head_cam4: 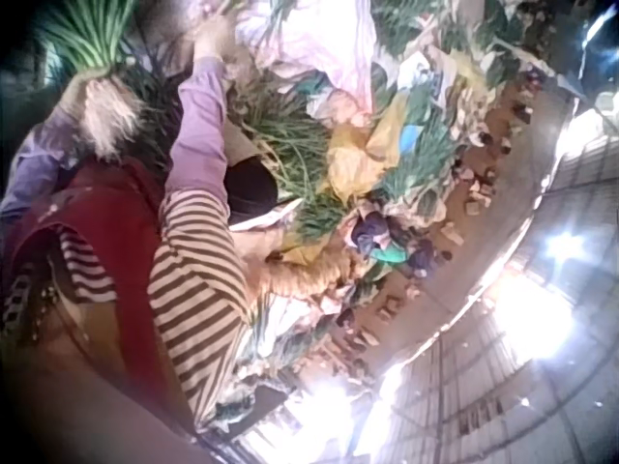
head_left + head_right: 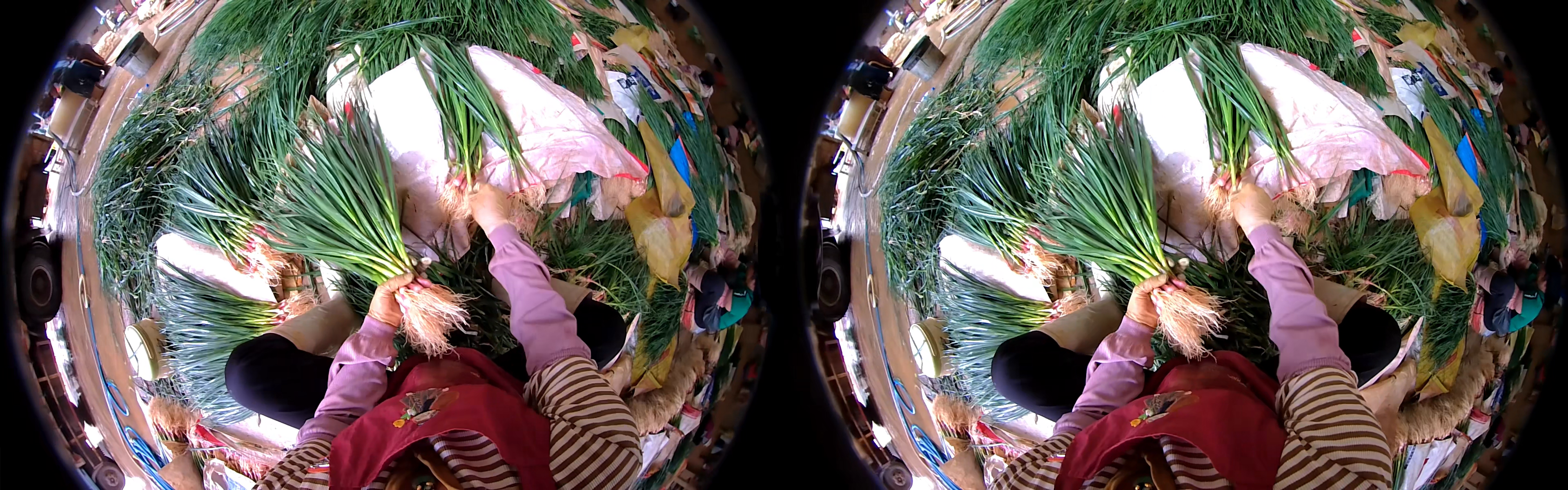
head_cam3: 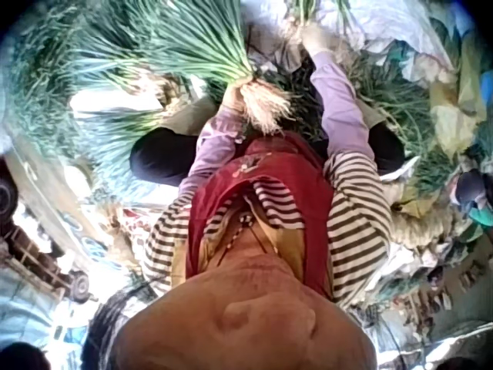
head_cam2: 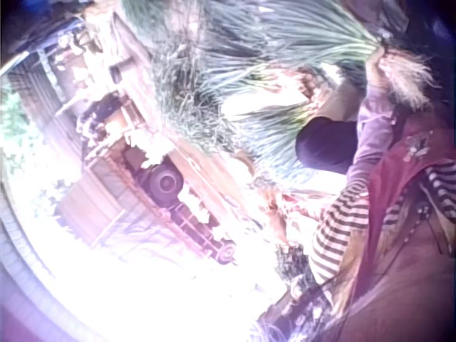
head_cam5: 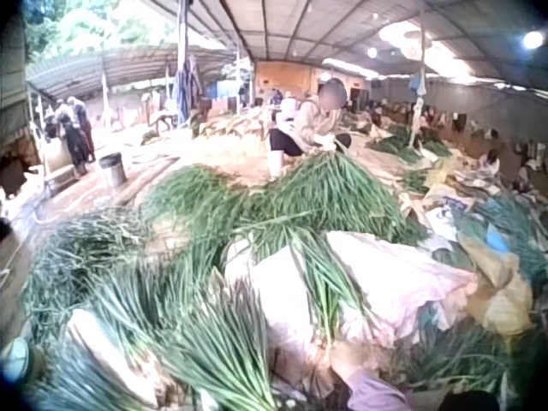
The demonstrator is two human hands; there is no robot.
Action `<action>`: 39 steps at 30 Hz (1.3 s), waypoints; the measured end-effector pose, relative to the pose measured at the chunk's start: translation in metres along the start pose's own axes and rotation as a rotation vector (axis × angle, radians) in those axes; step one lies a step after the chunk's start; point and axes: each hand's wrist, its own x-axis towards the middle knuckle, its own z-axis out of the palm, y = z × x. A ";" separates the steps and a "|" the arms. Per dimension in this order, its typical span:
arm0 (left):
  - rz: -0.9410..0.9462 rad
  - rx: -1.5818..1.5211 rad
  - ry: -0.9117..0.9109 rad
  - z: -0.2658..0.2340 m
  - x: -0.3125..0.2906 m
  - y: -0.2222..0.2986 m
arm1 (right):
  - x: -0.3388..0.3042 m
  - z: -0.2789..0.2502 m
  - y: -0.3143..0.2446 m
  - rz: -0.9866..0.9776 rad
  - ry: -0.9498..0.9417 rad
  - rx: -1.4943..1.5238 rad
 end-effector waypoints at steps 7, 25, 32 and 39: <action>-0.098 -0.069 0.044 -0.015 0.003 -0.005 | -0.129 -0.004 -0.027 -0.423 -0.440 0.690; -0.048 -0.036 -0.020 -0.007 -0.011 -0.015 | -0.122 0.038 -0.053 0.519 -0.710 1.962; -0.058 -0.181 -0.140 -0.011 -0.008 -0.020 | -0.109 0.071 -0.063 0.261 -0.611 1.521; 0.029 -0.141 -0.123 -0.023 -0.006 -0.016 | -0.112 0.050 0.012 -0.387 -0.896 -0.084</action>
